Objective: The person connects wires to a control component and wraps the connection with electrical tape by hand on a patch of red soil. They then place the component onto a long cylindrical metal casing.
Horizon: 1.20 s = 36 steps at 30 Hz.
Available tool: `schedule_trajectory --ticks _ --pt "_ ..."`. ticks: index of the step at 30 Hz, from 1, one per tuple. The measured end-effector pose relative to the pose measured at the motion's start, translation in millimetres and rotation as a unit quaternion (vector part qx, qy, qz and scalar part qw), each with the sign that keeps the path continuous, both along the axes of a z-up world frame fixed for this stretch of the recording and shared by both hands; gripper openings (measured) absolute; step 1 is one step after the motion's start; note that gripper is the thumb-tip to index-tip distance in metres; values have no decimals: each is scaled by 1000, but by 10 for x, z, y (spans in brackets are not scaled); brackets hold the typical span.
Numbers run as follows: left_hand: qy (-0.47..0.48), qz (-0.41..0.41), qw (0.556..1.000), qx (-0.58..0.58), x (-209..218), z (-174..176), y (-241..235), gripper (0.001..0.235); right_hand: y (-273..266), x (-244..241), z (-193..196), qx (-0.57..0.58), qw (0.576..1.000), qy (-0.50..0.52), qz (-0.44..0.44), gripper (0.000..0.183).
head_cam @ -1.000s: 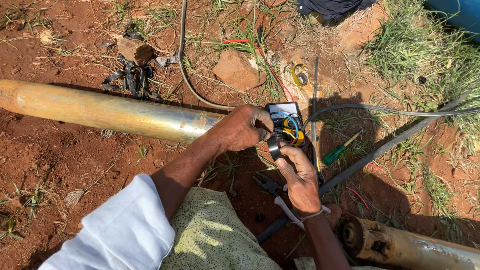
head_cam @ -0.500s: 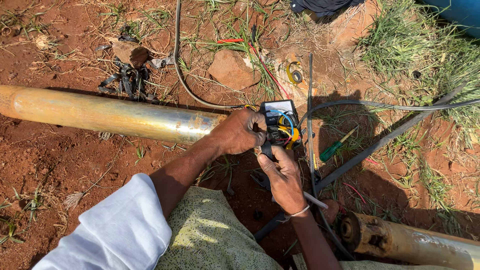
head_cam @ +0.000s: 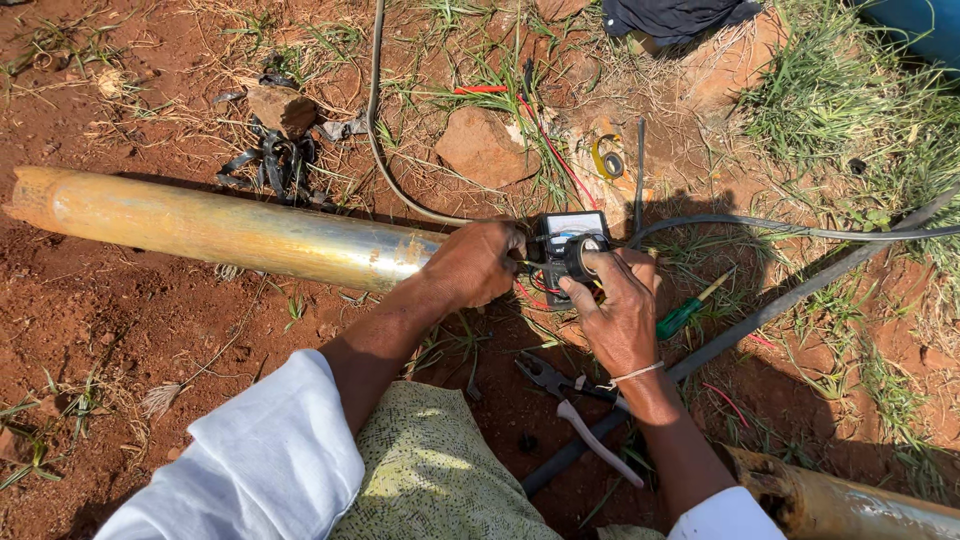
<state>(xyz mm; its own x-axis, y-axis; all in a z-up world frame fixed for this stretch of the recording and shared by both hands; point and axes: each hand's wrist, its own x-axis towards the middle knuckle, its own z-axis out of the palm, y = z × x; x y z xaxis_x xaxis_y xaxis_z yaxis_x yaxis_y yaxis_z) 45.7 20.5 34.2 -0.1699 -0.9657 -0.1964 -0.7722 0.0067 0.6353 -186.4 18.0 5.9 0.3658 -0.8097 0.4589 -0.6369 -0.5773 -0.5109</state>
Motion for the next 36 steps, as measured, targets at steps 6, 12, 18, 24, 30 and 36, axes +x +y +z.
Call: schedule_trajectory --ticks 6,12,18,24,30,36 --pt "340 73 937 36 69 -457 -185 21 -366 -94 -209 -46 998 37 35 37" --pt "-2 4 999 33 -41 -254 -278 15 -600 105 -241 -33 998 46 -30 37" --pt "27 47 998 -10 -43 -313 -267 15 -218 64 53 -28 995 -63 -66 28" --pt "72 70 995 2 -21 -177 -210 18 295 276 33 232 961 -151 -23 23" --pt "102 79 991 -21 -1 10 -140 16 183 499 -203 317 929 -193 -20 22" --pt "150 80 985 19 19 -33 -159 20 124 600 -317 365 891 -270 -12 17"
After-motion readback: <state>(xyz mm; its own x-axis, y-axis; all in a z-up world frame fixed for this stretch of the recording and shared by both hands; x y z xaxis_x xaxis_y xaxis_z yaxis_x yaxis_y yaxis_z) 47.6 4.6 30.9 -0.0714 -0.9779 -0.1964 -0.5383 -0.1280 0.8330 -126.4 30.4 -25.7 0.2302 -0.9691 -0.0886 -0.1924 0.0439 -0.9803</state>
